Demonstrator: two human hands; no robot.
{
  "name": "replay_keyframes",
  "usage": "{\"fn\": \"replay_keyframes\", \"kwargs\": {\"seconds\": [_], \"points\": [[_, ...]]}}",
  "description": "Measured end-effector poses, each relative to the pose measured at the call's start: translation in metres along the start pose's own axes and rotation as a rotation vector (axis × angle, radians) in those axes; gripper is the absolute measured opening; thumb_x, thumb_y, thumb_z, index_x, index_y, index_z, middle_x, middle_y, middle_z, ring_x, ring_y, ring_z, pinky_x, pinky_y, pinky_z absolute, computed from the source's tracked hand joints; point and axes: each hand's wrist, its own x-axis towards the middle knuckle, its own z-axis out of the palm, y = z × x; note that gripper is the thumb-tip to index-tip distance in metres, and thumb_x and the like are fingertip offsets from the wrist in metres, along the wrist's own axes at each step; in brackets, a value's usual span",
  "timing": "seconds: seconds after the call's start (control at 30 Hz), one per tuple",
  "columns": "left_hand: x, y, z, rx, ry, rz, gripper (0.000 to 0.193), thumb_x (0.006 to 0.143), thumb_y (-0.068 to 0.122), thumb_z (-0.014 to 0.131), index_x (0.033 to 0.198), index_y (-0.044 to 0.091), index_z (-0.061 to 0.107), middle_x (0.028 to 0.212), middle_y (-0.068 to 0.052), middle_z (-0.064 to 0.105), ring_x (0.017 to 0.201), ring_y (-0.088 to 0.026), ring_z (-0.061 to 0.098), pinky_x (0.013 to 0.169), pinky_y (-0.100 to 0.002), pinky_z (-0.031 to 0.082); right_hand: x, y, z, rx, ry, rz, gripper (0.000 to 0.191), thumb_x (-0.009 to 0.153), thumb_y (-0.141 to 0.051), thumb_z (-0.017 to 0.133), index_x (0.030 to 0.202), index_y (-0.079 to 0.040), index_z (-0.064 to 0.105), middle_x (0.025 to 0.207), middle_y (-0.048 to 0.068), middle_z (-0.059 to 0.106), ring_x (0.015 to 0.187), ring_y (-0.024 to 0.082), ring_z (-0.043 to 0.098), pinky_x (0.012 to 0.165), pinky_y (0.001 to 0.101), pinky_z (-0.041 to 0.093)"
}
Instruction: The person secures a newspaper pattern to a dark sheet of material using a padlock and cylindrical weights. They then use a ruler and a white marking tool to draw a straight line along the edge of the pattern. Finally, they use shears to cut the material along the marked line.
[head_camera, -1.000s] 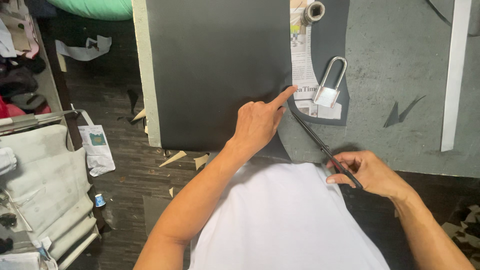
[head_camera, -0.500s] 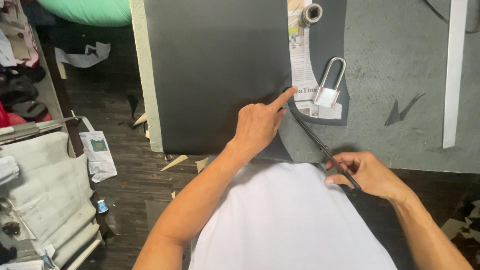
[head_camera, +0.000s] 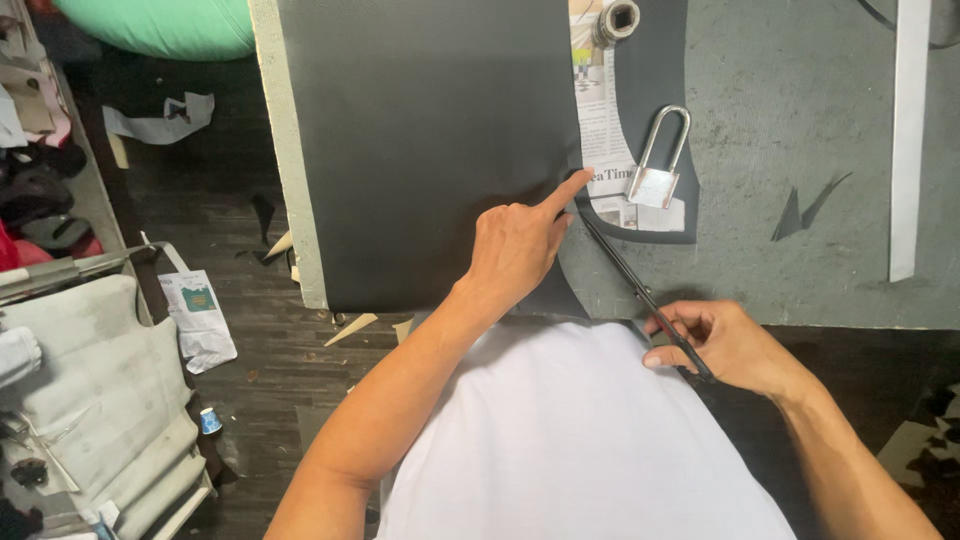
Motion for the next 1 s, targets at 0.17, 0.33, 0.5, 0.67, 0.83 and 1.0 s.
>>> {"fn": "replay_keyframes", "kwargs": {"seconds": [0.17,0.33,0.5,0.67,0.83,1.0], "points": [[0.0,-0.003,0.001,0.009,0.008,0.01,0.057,0.095,0.012,0.069,0.149,0.021,0.051,0.05,-0.006,0.054,0.044,-0.027,0.054,0.051,-0.04,0.045,-0.002,-0.001,0.005,0.055,0.015,-0.036,0.047,0.064,-0.033,0.095,0.1,-0.006,0.081,0.053,-0.001,0.055,0.051,0.013,0.049,0.049,0.0307,0.033],[0.0,-0.004,0.001,0.002,-0.008,0.018,0.058,0.096,0.014,0.069,0.15,0.021,0.049,0.051,-0.006,0.055,0.044,-0.028,0.055,0.05,-0.04,0.044,-0.002,-0.001,0.011,0.073,0.011,-0.027,0.045,0.065,-0.033,0.095,0.097,-0.005,0.08,0.052,0.0,0.054,0.049,0.014,0.048,0.048,0.0307,0.032],[0.002,-0.006,0.0,0.025,-0.028,0.027,0.058,0.096,0.014,0.069,0.15,0.022,0.049,0.05,-0.007,0.055,0.043,-0.029,0.055,0.048,-0.041,0.043,-0.004,-0.005,0.017,0.12,0.016,-0.014,0.045,0.063,-0.028,0.094,0.098,-0.005,0.08,0.057,0.0,0.058,0.054,0.012,0.051,0.051,0.0284,0.038],[0.001,-0.005,-0.002,0.014,-0.024,0.042,0.057,0.097,0.016,0.069,0.15,0.022,0.049,0.05,-0.007,0.055,0.043,-0.029,0.055,0.048,-0.041,0.043,-0.006,-0.005,0.029,0.152,0.04,-0.047,0.045,0.062,-0.027,0.094,0.098,-0.004,0.079,0.059,-0.001,0.058,0.056,0.011,0.053,0.052,0.0278,0.04],[0.002,-0.005,-0.004,0.007,-0.03,0.044,0.057,0.096,0.016,0.069,0.15,0.021,0.049,0.05,-0.007,0.055,0.043,-0.029,0.055,0.047,-0.041,0.043,-0.004,-0.003,0.04,0.131,0.09,-0.047,0.043,0.064,-0.03,0.093,0.095,-0.004,0.08,0.059,0.0,0.057,0.055,0.012,0.052,0.052,0.0286,0.038],[0.002,-0.005,-0.005,-0.001,-0.04,0.046,0.056,0.097,0.016,0.069,0.149,0.022,0.049,0.05,-0.007,0.055,0.042,-0.029,0.055,0.047,-0.041,0.043,-0.007,-0.005,0.047,0.174,0.1,-0.036,0.044,0.062,-0.029,0.094,0.095,-0.004,0.079,0.06,0.0,0.061,0.054,0.012,0.054,0.052,0.0282,0.041]]}}
